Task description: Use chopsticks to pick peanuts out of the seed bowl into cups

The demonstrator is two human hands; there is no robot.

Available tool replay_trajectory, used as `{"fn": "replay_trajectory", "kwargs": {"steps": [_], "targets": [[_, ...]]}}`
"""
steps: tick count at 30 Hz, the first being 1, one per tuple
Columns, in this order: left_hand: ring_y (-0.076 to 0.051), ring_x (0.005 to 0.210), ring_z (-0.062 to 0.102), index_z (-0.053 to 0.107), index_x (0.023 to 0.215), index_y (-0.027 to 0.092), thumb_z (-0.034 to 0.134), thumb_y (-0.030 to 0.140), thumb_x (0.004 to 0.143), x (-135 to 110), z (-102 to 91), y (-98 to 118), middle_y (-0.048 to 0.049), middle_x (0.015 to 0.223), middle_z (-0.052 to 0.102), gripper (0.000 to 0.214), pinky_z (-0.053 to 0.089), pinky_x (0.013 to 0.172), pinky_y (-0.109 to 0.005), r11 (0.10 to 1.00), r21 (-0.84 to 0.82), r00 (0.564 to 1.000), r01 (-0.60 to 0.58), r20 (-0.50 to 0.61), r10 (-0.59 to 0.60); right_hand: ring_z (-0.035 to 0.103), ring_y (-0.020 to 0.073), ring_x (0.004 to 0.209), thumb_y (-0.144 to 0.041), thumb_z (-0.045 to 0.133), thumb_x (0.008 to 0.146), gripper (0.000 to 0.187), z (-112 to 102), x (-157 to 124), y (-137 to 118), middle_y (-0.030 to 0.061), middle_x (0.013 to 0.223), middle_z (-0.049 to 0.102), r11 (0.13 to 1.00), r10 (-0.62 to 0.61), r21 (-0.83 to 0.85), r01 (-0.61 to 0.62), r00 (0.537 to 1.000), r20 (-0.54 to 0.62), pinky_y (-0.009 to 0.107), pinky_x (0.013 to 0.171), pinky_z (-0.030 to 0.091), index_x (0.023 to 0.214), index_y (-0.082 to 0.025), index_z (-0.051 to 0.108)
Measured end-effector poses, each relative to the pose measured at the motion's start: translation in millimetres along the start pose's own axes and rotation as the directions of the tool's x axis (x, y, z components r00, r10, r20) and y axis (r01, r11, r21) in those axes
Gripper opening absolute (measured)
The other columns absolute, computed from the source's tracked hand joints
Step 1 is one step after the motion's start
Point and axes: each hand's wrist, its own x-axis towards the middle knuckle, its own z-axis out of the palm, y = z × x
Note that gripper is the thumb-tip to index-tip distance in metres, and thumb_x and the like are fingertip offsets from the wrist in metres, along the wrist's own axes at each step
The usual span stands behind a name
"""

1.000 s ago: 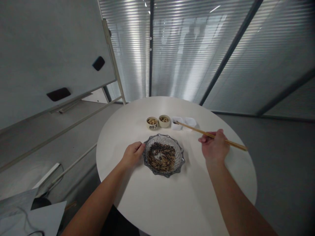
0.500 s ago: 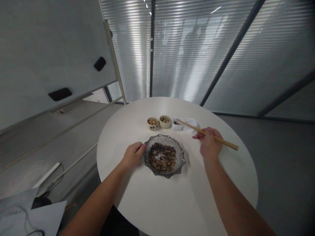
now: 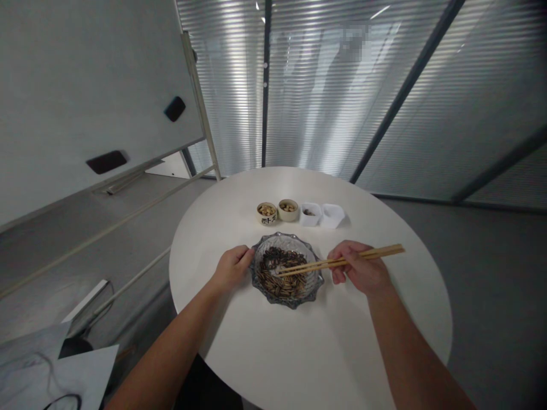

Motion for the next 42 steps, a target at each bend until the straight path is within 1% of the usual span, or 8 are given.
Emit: {"fn": "replay_trajectory", "kwargs": {"steps": [8, 12, 17, 24, 27, 31, 34, 42], "targets": [[-0.014, 0.064, 0.042, 0.047, 0.065, 0.02, 0.045, 0.054, 0.097, 0, 1.2, 0, 0.0021, 0.064, 0.045, 0.047, 0.031, 0.059, -0.028, 1.0, -0.028, 1.0, 0.005, -0.004, -0.006, 0.054, 0.0135, 0.026, -0.067, 0.086, 0.063, 0.055, -2, -1, -4, 0.0049, 0.048, 0.066, 0.987, 0.154, -0.043, -0.153, 0.988, 0.01, 0.023, 0.029, 0.047, 0.062, -0.015, 0.068], [-0.014, 0.064, 0.043, 0.048, 0.064, 0.02, 0.045, 0.054, 0.097, 0, 0.0, 2, 0.0017, 0.064, 0.046, 0.047, 0.031, 0.059, -0.028, 1.0, -0.017, 1.0, -0.003, -0.002, 0.003, 0.053, 0.013, 0.026, -0.066, 0.084, 0.066, 0.053, 1, 0, -2, 0.0046, 0.049, 0.066, 0.98, 0.197, -0.035, -0.196, 0.98, 0.017, 0.024, 0.03, 0.05, 0.063, -0.015, 0.068], [-0.014, 0.063, 0.041, 0.048, 0.063, 0.02, 0.046, 0.056, 0.096, 0, 1.1, 1, 0.0023, 0.062, 0.044, 0.048, 0.031, 0.058, -0.027, 1.0, -0.026, 1.0, 0.008, -0.014, -0.009, 0.056, 0.0145, 0.028, -0.067, 0.081, 0.069, 0.054, 2, 1, 1, 0.0058, 0.052, 0.068, 0.974, 0.22, -0.046, -0.22, 0.975, 0.003, 0.023, 0.03, 0.049, 0.068, -0.014, 0.069], [-0.014, 0.064, 0.043, 0.048, 0.063, 0.02, 0.045, 0.054, 0.096, 0, 0.6, 2, 0.0014, 0.063, 0.046, 0.047, 0.032, 0.059, -0.028, 1.0, -0.014, 1.0, 0.0, -0.016, 0.0, 0.057, 0.0146, 0.03, -0.066, 0.079, 0.073, 0.051, 10, 0, 6, 0.0034, 0.052, 0.068, 0.974, 0.199, -0.116, -0.197, 0.98, 0.013, 0.024, 0.032, 0.051, 0.074, -0.017, 0.066], [-0.014, 0.064, 0.043, 0.048, 0.063, 0.02, 0.046, 0.053, 0.096, 0, -0.6, 3, 0.0014, 0.063, 0.047, 0.047, 0.032, 0.058, -0.028, 1.0, -0.007, 1.0, 0.0, -0.009, 0.0, 0.057, 0.015, 0.03, -0.067, 0.079, 0.073, 0.052, 15, 0, 8, 0.0027, 0.051, 0.068, 0.976, 0.165, -0.136, -0.167, 0.986, -0.024, 0.025, 0.033, 0.052, 0.071, -0.018, 0.063], [-0.014, 0.063, 0.042, 0.048, 0.063, 0.02, 0.046, 0.054, 0.096, 0, -0.9, 3, 0.0019, 0.062, 0.046, 0.048, 0.031, 0.058, -0.027, 1.0, -0.003, 1.0, 0.007, -0.007, -0.007, 0.057, 0.0144, 0.03, -0.068, 0.08, 0.071, 0.053, 18, 2, 10, 0.0023, 0.051, 0.067, 0.984, 0.102, -0.138, -0.114, 0.991, -0.092, 0.024, 0.031, 0.049, 0.068, -0.018, 0.064], [-0.014, 0.064, 0.043, 0.048, 0.063, 0.02, 0.045, 0.054, 0.096, 0, -0.6, 3, 0.0019, 0.063, 0.045, 0.048, 0.031, 0.059, -0.028, 1.0, 0.0, 1.0, 0.005, -0.004, -0.005, 0.056, 0.0137, 0.029, -0.067, 0.078, 0.074, 0.052, 17, 3, 13, 0.0017, 0.051, 0.066, 0.988, 0.074, -0.128, -0.087, 0.991, -0.107, 0.022, 0.031, 0.047, 0.067, -0.017, 0.064], [-0.014, 0.064, 0.042, 0.048, 0.064, 0.02, 0.044, 0.054, 0.097, 0, 0.9, 0, 0.0017, 0.064, 0.046, 0.048, 0.031, 0.059, -0.027, 1.0, -0.006, 1.0, 0.0, -0.007, 0.0, 0.056, 0.0138, 0.029, -0.065, 0.078, 0.075, 0.05, 10, 2, 12, 0.0037, 0.054, 0.069, 0.984, 0.116, -0.13, -0.122, 0.992, -0.055, 0.022, 0.03, 0.044, 0.07, -0.017, 0.066]]}}
